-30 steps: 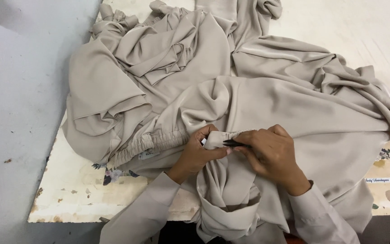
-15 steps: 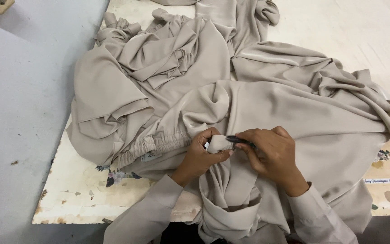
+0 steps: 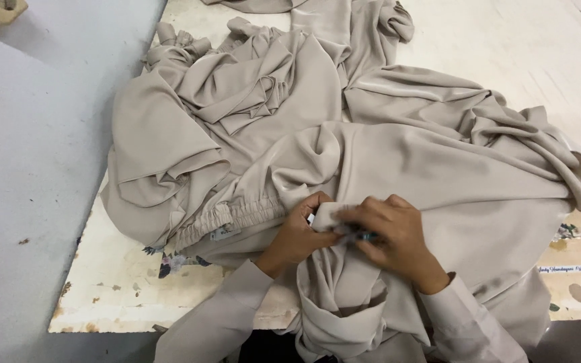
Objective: Trimming loose threads from a beige garment using a thread trimmer at a quality control station.
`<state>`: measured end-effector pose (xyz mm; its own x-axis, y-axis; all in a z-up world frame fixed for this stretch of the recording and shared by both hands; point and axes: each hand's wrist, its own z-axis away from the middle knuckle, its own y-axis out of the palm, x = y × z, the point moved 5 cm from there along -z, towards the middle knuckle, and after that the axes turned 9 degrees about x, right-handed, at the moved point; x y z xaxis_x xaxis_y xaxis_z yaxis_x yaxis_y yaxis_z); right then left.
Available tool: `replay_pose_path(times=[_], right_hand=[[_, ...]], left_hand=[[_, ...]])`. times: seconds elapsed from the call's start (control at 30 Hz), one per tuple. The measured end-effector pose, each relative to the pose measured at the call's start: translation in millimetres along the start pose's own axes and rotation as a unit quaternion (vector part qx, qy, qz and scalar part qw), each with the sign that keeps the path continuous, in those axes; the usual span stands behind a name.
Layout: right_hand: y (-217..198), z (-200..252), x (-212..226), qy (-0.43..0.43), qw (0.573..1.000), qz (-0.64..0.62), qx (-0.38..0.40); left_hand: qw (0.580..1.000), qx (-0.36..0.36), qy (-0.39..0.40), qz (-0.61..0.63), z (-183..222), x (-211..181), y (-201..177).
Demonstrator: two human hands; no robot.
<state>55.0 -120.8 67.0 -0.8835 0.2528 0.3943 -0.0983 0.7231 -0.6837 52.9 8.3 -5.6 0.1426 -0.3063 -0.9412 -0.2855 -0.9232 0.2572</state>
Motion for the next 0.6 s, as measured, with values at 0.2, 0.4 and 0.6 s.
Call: replay_pose_path(times=[0.2,0.4,0.6], right_hand=[[-19.2,0.0,-14.8,0.070,0.993,-0.093,-0.033],[-26.4,27.5,5.4,-0.067,0.973,0.203,-0.093],[-15.0,43.3,33.7,-0.145,0.918,0.344,-0.134]], left_hand=[[0.979,0.005,0.110,-0.174,1.3,-46.9,16.2],[0.777,0.019,0.387,-0.496,25.0,-31.2,7.5],[0.577,-0.040,0.556,-0.596,51.4,-52.3,33.2]])
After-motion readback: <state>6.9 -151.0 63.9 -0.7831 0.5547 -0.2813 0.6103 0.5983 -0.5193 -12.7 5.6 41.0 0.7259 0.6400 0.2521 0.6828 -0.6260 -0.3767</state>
